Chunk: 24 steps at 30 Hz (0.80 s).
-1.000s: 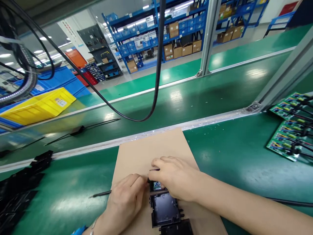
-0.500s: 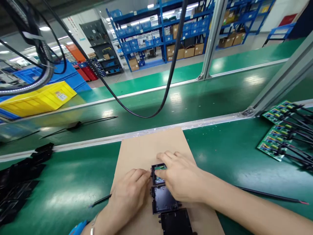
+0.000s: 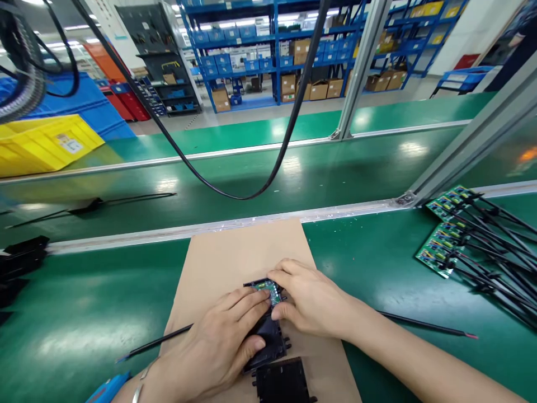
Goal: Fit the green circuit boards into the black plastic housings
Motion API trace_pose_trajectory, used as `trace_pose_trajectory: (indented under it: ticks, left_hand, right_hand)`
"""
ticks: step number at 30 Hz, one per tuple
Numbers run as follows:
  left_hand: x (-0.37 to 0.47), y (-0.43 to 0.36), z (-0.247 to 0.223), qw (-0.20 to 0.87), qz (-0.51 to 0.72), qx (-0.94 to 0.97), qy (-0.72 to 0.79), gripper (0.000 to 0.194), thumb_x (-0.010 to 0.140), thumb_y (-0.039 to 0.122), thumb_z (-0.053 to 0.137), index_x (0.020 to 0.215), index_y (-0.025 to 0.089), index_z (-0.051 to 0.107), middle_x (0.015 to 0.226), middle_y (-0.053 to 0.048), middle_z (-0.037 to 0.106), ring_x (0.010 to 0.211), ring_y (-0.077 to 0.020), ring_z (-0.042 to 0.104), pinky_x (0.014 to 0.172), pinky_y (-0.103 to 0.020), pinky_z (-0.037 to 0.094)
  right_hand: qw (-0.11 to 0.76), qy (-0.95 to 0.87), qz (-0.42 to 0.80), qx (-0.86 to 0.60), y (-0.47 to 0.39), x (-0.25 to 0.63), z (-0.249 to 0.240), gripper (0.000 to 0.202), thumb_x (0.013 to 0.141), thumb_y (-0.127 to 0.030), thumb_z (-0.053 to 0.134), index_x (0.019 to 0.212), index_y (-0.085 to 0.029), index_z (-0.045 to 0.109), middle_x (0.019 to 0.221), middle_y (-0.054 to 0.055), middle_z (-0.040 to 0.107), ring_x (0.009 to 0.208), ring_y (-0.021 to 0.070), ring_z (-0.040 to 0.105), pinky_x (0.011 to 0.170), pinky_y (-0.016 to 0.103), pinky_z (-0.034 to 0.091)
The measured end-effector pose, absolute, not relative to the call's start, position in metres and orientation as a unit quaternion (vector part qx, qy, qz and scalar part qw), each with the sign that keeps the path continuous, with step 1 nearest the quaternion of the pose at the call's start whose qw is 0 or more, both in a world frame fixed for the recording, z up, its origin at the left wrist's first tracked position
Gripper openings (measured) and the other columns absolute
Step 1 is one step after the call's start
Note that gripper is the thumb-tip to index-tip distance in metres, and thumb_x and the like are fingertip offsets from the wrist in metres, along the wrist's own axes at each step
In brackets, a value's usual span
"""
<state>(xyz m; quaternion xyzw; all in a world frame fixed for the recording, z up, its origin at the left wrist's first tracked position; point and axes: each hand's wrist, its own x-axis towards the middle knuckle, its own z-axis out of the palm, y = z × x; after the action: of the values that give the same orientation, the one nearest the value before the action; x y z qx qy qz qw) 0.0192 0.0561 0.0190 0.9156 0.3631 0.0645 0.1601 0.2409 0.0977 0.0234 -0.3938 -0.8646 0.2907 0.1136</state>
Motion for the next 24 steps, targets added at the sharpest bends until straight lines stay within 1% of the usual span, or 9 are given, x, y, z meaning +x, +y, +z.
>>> trace_pose_trajectory:
  ticks: [7,12,15,17,18,20,21,22,24]
  left_hand:
    - [0.015,0.071,0.017,0.177,0.079,0.926,0.324,0.029,0.099,0.022,0.038,0.12,0.014,0.057,0.125,-0.006,0.059,0.118,-0.0232,0.05,0.107,-0.039,0.041]
    - [0.016,0.073,0.008,0.171,0.095,0.93,0.311,0.024,0.097,0.022,0.039,0.106,0.013,0.06,0.116,-0.009,0.06,0.112,-0.0253,0.052,0.1,-0.043,0.046]
    - [0.015,0.07,0.004,0.153,0.111,0.93,0.316,0.023,0.096,0.02,0.041,0.11,0.013,0.058,0.121,-0.009,0.059,0.114,-0.0256,0.051,0.101,-0.043,0.046]
    - [0.015,0.069,0.003,0.143,0.12,0.929,0.32,0.023,0.096,0.02,0.041,0.112,0.013,0.058,0.123,-0.008,0.059,0.114,-0.0252,0.052,0.1,-0.043,0.047]
    - [0.015,0.068,0.002,0.141,0.122,0.928,0.322,0.024,0.097,0.02,0.041,0.112,0.013,0.057,0.124,-0.008,0.059,0.113,-0.0252,0.052,0.1,-0.042,0.047]
    - [0.014,0.067,0.001,0.139,0.126,0.927,0.324,0.025,0.097,0.02,0.041,0.115,0.014,0.057,0.125,-0.007,0.059,0.113,-0.0253,0.052,0.098,-0.042,0.048]
    - [0.014,0.067,0.0,0.139,0.128,0.926,0.326,0.025,0.097,0.021,0.041,0.116,0.014,0.057,0.126,-0.006,0.058,0.113,-0.0252,0.052,0.098,-0.042,0.048]
    - [0.014,0.067,0.0,0.141,0.13,0.925,0.328,0.026,0.097,0.021,0.041,0.116,0.014,0.057,0.127,-0.006,0.058,0.113,-0.0251,0.052,0.099,-0.042,0.048]
    - [0.014,0.066,-0.001,0.147,0.13,0.923,0.332,0.026,0.097,0.021,0.041,0.116,0.015,0.057,0.126,-0.005,0.058,0.113,-0.0243,0.052,0.1,-0.042,0.047]
  right_hand:
    - [0.114,-0.869,0.303,-0.375,0.106,0.242,0.022,0.041,0.083,-0.018,0.068,0.122,-0.02,0.054,0.108,0.005,0.057,0.099,0.021,0.053,0.088,0.033,0.045]
    - [0.124,-0.864,0.307,-0.38,0.106,0.239,0.019,0.044,0.082,-0.017,0.069,0.123,-0.021,0.054,0.109,0.005,0.058,0.101,0.0204,0.054,0.09,0.032,0.044]
    - [0.132,-0.854,0.32,-0.389,0.105,0.244,0.02,0.049,0.081,-0.026,0.073,0.125,-0.02,0.053,0.114,0.006,0.058,0.104,0.0206,0.054,0.092,0.031,0.043]
    - [0.133,-0.839,0.321,-0.419,0.101,0.251,0.023,0.05,0.08,-0.034,0.074,0.122,-0.019,0.052,0.114,0.007,0.058,0.101,0.0212,0.055,0.089,0.032,0.045]
    - [0.126,-0.831,0.316,-0.441,0.099,0.254,0.025,0.041,0.083,-0.035,0.071,0.116,-0.018,0.054,0.109,0.006,0.059,0.096,0.0209,0.056,0.084,0.032,0.046]
    - [0.103,-0.821,0.302,-0.473,0.095,0.259,0.029,0.011,0.091,-0.028,0.057,0.097,-0.019,0.057,0.092,0.004,0.061,0.081,0.019,0.057,0.072,0.032,0.045]
    - [0.097,-0.822,0.298,-0.476,0.093,0.26,0.03,0.009,0.093,-0.022,0.05,0.088,-0.019,0.056,0.084,0.003,0.06,0.075,0.0181,0.055,0.069,0.032,0.043]
    - [0.097,-0.827,0.296,-0.468,0.092,0.259,0.03,0.015,0.094,-0.018,0.044,0.084,-0.019,0.056,0.08,0.002,0.059,0.073,0.0176,0.054,0.068,0.032,0.042]
    - [0.119,-0.846,0.301,-0.423,0.092,0.256,0.027,0.019,0.093,-0.012,0.039,0.086,-0.018,0.057,0.081,0.004,0.058,0.075,0.0175,0.053,0.069,0.031,0.042]
